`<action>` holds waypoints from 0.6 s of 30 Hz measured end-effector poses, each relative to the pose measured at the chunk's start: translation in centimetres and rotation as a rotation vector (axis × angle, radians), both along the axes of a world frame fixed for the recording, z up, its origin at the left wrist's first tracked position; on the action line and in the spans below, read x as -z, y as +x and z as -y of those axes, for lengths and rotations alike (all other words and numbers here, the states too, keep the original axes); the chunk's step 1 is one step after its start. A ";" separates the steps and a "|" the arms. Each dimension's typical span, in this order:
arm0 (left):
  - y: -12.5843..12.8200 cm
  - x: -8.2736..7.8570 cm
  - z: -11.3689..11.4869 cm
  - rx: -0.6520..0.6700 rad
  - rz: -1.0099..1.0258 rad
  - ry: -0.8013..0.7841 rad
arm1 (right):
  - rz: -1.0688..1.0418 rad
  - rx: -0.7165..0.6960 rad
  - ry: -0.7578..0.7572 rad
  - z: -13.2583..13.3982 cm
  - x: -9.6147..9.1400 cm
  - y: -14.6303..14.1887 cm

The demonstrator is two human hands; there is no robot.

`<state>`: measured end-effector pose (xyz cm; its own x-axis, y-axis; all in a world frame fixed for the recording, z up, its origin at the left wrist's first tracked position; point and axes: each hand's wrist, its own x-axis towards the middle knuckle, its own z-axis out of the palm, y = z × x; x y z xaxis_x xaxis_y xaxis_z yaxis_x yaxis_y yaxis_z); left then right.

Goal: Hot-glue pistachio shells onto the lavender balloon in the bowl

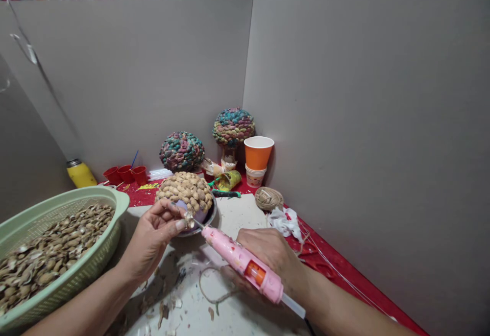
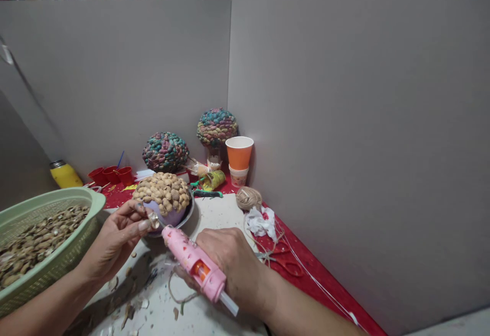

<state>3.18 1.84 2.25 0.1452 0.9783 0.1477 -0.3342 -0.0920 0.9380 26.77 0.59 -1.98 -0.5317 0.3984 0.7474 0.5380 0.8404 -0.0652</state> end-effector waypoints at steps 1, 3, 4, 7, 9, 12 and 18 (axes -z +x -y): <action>0.0 0.0 0.0 0.001 -0.001 0.000 | -0.003 -0.003 0.005 0.0 -0.1 0.0; 0.0 -0.1 -0.1 0.004 0.002 0.003 | -0.011 -0.011 0.007 0.0 -0.2 -0.1; 0.0 -0.1 -0.1 0.004 0.005 0.003 | -0.014 -0.010 0.003 0.0 -0.2 -0.1; 0.0 0.0 -0.2 0.000 0.014 0.007 | -0.009 0.006 -0.007 0.1 -0.1 -0.1; 0.0 0.0 -0.2 0.003 0.017 0.007 | -0.008 0.015 -0.003 0.1 -0.1 0.0; 0.0 -0.1 -0.2 -0.002 0.025 0.008 | -0.011 0.003 0.001 0.1 -0.2 0.0; 0.1 -0.2 -0.2 -0.014 0.062 0.011 | -0.031 -0.023 -0.004 0.1 -0.5 -0.2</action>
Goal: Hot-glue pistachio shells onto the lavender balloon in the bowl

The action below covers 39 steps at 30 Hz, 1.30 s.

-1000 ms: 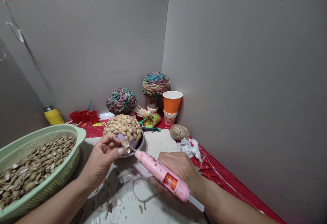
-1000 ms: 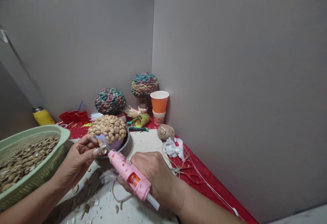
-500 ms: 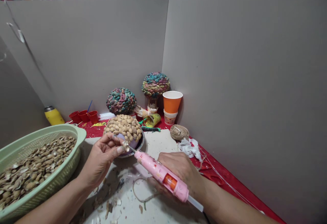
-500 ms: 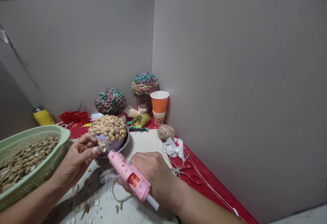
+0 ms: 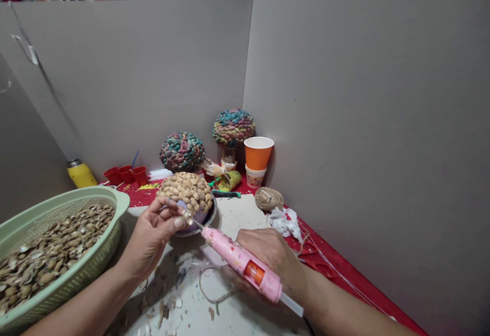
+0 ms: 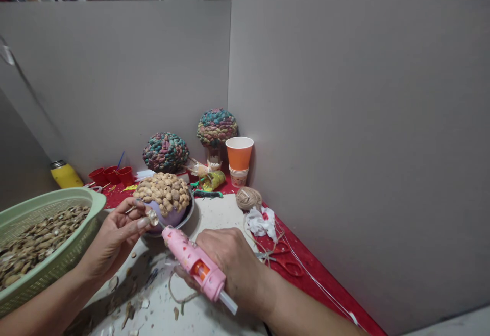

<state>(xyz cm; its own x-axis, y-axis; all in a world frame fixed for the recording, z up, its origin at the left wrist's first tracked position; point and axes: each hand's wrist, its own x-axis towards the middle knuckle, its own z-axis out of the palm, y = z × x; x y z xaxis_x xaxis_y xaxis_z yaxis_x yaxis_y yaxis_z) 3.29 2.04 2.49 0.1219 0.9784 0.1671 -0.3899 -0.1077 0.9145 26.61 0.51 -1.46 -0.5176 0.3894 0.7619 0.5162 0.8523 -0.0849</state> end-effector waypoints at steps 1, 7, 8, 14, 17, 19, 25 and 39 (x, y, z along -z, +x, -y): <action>0.0 0.0 0.0 0.000 0.007 0.001 | 0.003 0.004 0.000 0.0 0.1 0.0; -0.2 0.3 -0.1 -0.003 0.020 -0.003 | 0.024 0.022 -0.012 0.0 0.3 0.1; -0.2 0.2 -0.1 -0.006 0.020 -0.002 | 0.016 0.017 -0.015 0.0 0.3 0.1; -0.1 0.1 -0.2 -0.008 0.018 0.003 | -0.002 -0.010 -0.002 0.0 -0.1 -0.1; 0.0 0.1 -0.2 -0.011 0.021 -0.002 | -0.002 -0.008 -0.015 0.1 -0.2 -0.2; 0.0 0.1 -0.1 -0.012 0.019 -0.004 | -0.016 -0.016 -0.017 0.1 -0.2 -0.2; 0.4 0.0 0.3 -0.020 -0.025 -0.032 | -0.061 -0.070 -0.034 0.2 -0.1 -0.5; 0.1 1.0 0.1 -0.012 -0.036 0.007 | -0.004 -0.023 -0.052 0.1 0.8 -0.2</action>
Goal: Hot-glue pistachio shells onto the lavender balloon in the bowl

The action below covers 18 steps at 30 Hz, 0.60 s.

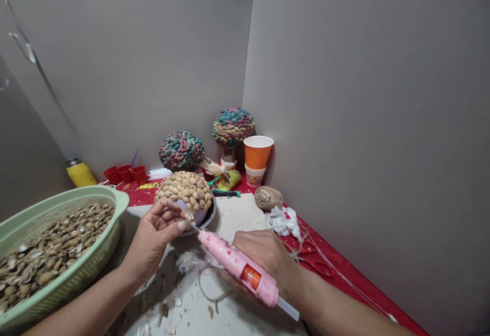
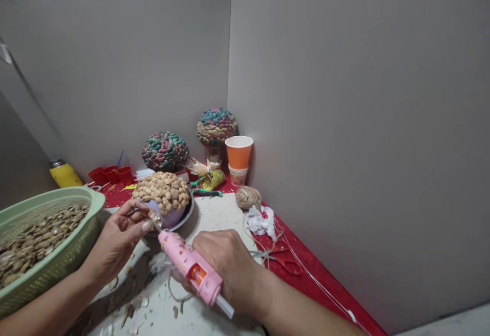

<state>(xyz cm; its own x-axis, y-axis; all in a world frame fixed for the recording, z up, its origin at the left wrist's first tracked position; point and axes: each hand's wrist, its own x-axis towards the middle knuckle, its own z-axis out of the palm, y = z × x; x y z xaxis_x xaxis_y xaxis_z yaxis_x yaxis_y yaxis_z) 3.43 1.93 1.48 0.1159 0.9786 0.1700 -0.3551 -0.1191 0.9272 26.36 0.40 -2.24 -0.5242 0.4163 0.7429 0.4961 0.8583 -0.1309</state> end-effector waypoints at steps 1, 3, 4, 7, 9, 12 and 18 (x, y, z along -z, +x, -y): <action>0.0 0.0 0.0 -0.001 0.000 -0.002 | 0.003 0.004 0.000 0.0 0.0 0.0; 0.0 -0.1 0.0 -0.003 0.002 -0.003 | 0.008 0.003 -0.001 0.0 0.1 0.1; 0.1 -0.1 0.0 -0.009 0.001 -0.003 | 0.010 0.001 -0.001 0.0 0.1 0.1; 0.2 -0.3 0.1 -0.024 -0.005 -0.005 | 0.021 -0.006 0.003 0.0 0.2 0.3; 0.3 -0.4 0.1 -0.032 -0.004 -0.008 | 0.024 -0.007 -0.004 -0.1 0.2 0.3; 0.3 -0.7 0.1 -0.045 0.001 -0.010 | 0.014 -0.012 -0.011 -0.1 0.2 0.3; 0.3 -0.9 0.1 -0.057 -0.005 -0.015 | 0.028 -0.009 0.002 0.0 0.1 0.3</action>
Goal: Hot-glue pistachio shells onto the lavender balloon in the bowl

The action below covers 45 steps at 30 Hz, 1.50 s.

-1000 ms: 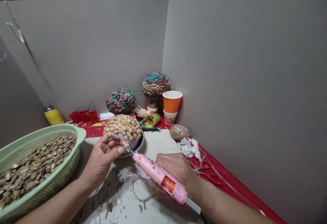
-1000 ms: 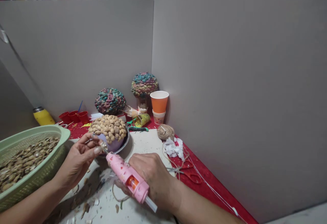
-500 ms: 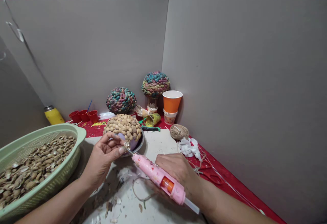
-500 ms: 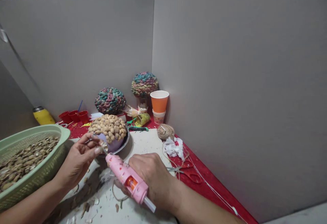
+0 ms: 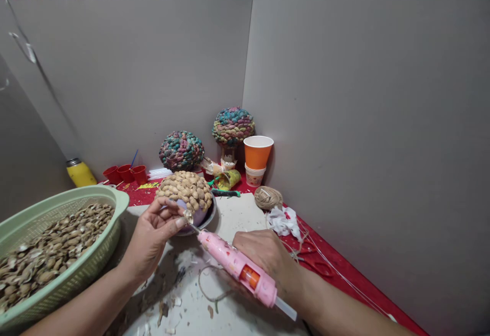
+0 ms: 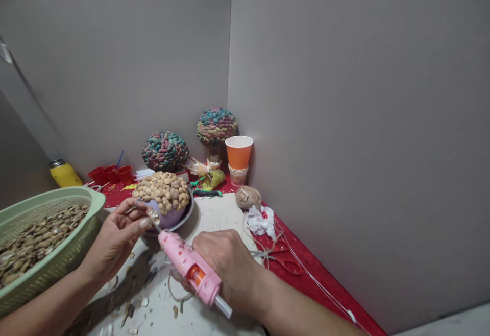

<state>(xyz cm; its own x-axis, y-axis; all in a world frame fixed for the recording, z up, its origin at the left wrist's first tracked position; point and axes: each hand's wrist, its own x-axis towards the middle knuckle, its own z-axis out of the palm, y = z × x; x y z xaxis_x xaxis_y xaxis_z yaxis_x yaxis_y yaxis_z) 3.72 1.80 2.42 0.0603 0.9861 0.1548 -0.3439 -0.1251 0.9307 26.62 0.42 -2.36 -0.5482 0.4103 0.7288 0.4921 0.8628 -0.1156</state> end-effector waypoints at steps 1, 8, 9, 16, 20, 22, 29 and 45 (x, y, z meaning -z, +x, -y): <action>0.0 0.0 0.0 -0.001 0.000 -0.002 | -0.004 0.001 0.000 0.0 0.0 0.0; 0.0 -0.1 0.1 0.004 0.029 0.002 | 0.010 0.004 0.006 0.0 -0.1 0.0; 0.0 -0.2 0.1 0.007 0.033 0.003 | 0.012 0.005 0.007 0.0 0.0 0.0; 0.1 -0.3 0.0 0.003 0.050 -0.002 | -0.001 0.015 0.001 0.0 0.1 0.1; 0.0 -0.2 -0.1 -0.004 0.053 -0.004 | 0.006 0.013 -0.002 0.0 0.0 0.2; 0.0 -0.2 -0.1 0.001 0.053 -0.005 | 0.003 0.010 0.003 0.0 -0.1 0.2; -0.1 -0.2 0.0 0.022 0.055 -0.003 | -0.005 0.019 0.012 -0.1 -0.2 0.0; -0.1 0.0 -0.1 0.044 0.054 0.009 | 0.008 0.031 0.023 -0.2 -0.1 0.3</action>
